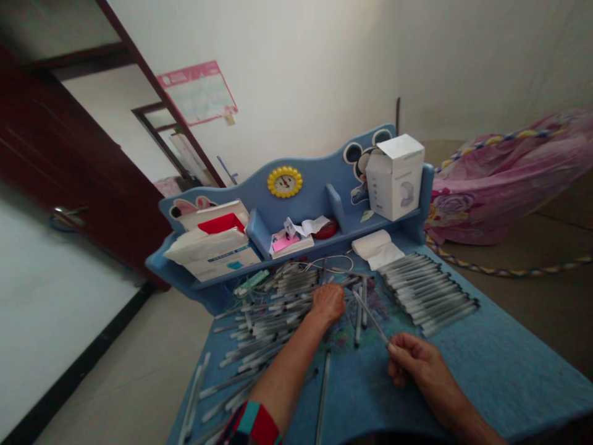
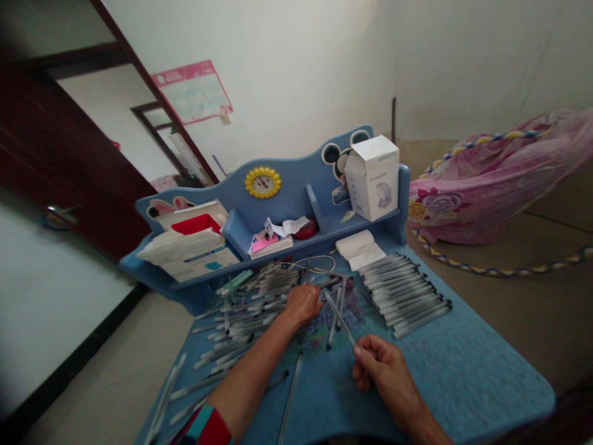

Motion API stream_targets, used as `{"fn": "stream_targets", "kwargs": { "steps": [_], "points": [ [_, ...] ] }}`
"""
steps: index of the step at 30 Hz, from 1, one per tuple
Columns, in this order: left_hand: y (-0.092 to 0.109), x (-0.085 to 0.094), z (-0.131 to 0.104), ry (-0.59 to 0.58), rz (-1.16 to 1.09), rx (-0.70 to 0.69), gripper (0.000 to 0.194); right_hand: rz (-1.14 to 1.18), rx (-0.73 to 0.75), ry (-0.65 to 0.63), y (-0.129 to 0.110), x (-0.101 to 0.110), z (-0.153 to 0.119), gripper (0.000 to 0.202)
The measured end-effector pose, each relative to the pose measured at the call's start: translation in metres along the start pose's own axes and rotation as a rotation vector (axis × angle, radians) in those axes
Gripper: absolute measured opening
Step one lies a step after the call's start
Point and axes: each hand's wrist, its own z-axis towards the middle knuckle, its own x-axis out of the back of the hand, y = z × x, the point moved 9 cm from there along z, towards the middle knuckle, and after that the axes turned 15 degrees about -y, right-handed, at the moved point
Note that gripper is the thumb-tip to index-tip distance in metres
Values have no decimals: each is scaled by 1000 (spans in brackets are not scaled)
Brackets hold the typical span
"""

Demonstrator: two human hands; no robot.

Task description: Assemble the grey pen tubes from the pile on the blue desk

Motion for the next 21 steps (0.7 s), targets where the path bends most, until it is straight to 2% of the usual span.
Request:
{"fn": "stream_targets", "kwargs": {
  "steps": [3,6,8,11,16,19,21],
  "points": [
    [0,-3,9,-23,-148,-8,12,-11,17,-19,-2,-1,-2,29],
    [-7,1,10,-9,-369,-40,8,-24,19,-10,-2,-1,-3,28],
    [-16,4,5,11,-558,-62,10,-55,12,-12,-1,-3,-3,27],
    [-31,4,-9,63,-856,-75,22,-149,-2,-4,2,-6,-4,26],
    [-48,-11,-33,155,-1300,-82,31,-278,-6,15,4,-12,-4,25],
    [-49,-23,-41,166,-1666,-111,30,-312,-14,19,2,-16,-3,25],
    [-48,-26,-43,165,-1755,-128,29,-335,-23,23,0,-18,-3,26]
  ]
}}
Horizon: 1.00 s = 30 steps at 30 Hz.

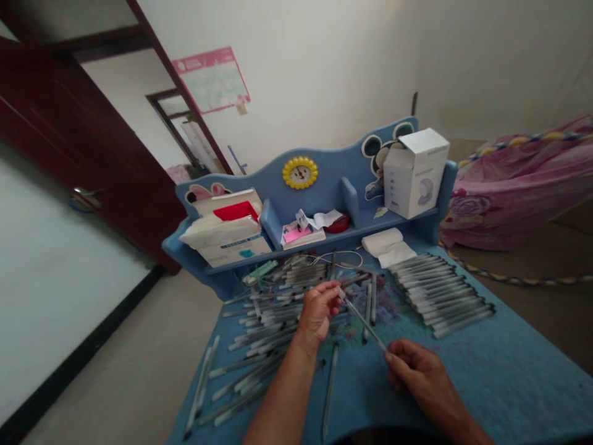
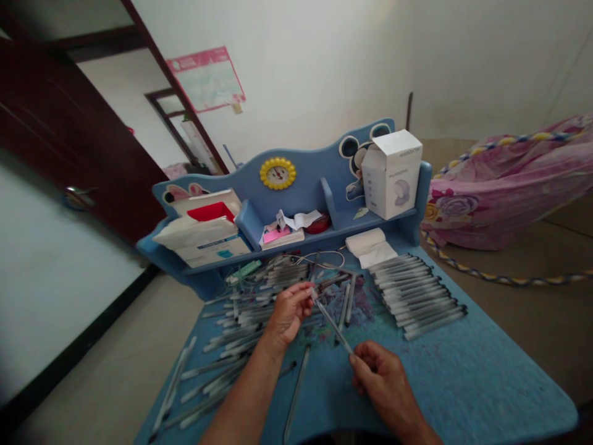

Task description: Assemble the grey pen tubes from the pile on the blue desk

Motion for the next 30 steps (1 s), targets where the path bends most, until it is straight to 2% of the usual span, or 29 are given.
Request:
{"fn": "stream_targets", "kwargs": {
  "steps": [13,20,24,30],
  "points": [
    [-7,1,-9,-86,176,-60,16,-82,-21,1,6,-4,3,24],
    [2,9,-19,-67,356,-90,16,-75,-5,12,2,-12,2,21],
    [5,14,-26,-48,341,-99,16,-27,-26,-15,1,-20,4,25],
    [0,21,-31,-83,258,-113,15,-53,-63,31,-1,-25,9,36]
  ]
}}
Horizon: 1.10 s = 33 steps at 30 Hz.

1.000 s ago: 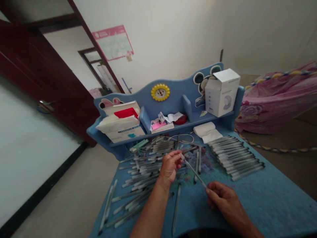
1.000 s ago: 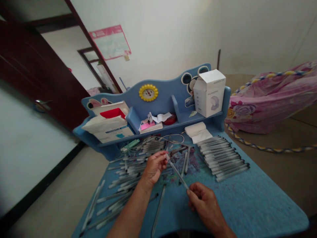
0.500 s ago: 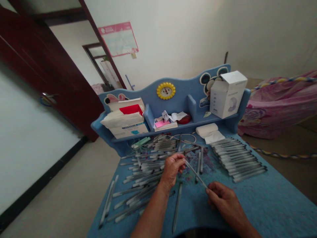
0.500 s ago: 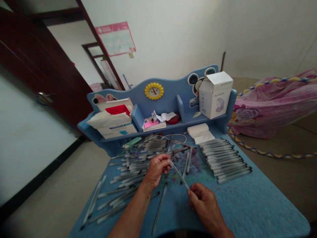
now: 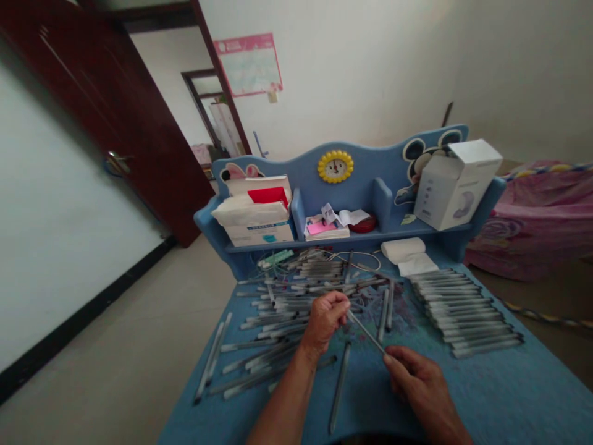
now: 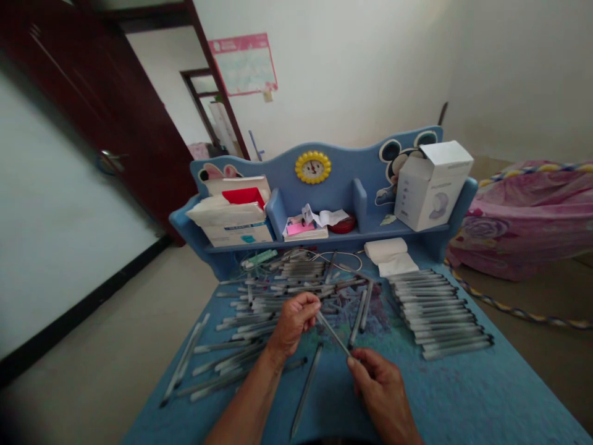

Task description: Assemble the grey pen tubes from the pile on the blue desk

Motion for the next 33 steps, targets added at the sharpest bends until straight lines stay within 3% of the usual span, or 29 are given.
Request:
{"fn": "stream_targets", "kwargs": {
  "steps": [12,17,24,29,33],
  "points": [
    [-11,14,-8,10,-215,-2,17,-356,193,185,-35,-23,-2,41],
    [-14,15,-9,-30,-268,26,18,-363,185,186,-37,-29,-2,42],
    [-19,16,-7,-17,-289,53,18,-178,118,163,-28,-27,6,39],
    [-24,11,-3,-7,-464,49,24,-346,197,188,-48,-25,7,38],
    [-27,12,-5,28,-454,95,30,-485,277,247,-59,-29,2,40]
  ]
}}
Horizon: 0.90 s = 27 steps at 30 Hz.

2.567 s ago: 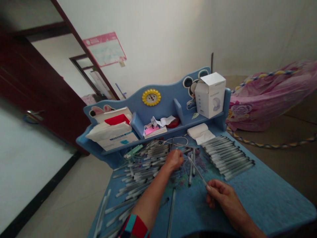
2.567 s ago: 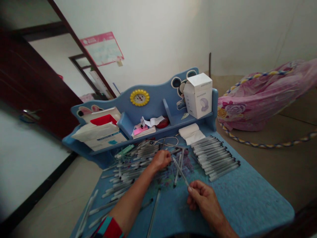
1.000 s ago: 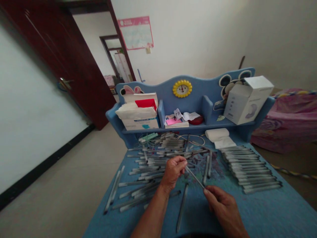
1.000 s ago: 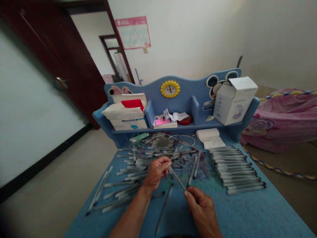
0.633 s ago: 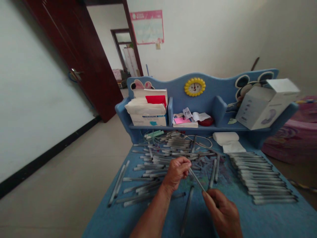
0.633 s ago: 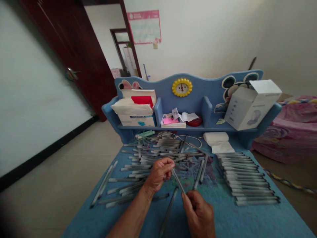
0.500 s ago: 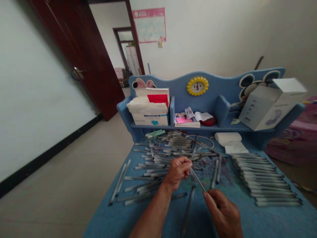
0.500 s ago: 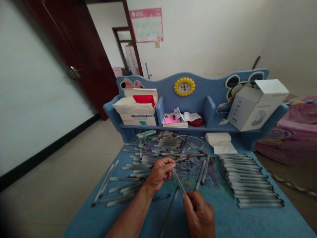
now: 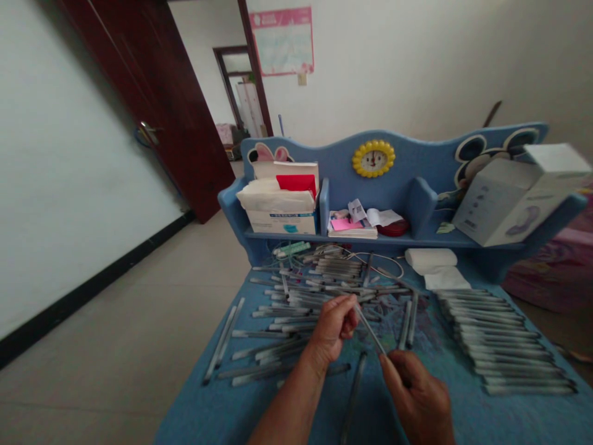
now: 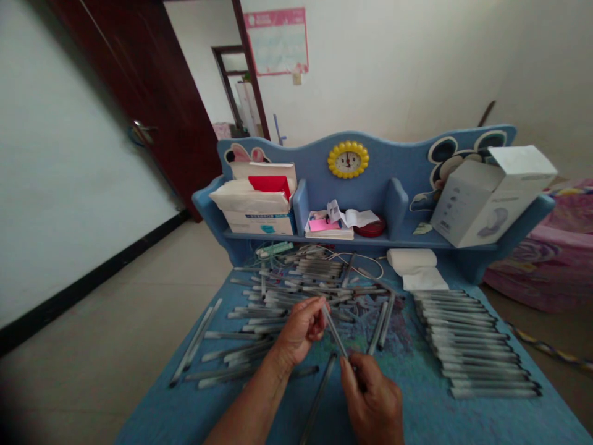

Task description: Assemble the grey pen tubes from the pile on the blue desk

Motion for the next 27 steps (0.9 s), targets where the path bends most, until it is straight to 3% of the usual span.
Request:
{"fn": "stream_targets", "kwargs": {
  "steps": [3,9,18,23,27],
  "points": [
    [-2,4,-2,61,9,-1,33,-68,51,-9,-4,-6,-1,37],
    [-5,5,-2,123,-78,-140,34,-112,41,-80,5,-21,4,34],
    [-4,14,-3,215,-105,-190,37,-96,49,-88,-11,-31,13,31],
    [-5,19,0,205,-103,-191,37,-48,56,-82,-13,-31,20,30],
    [5,19,-1,182,-71,-201,37,-44,74,-103,-14,-33,23,29]
  ]
}}
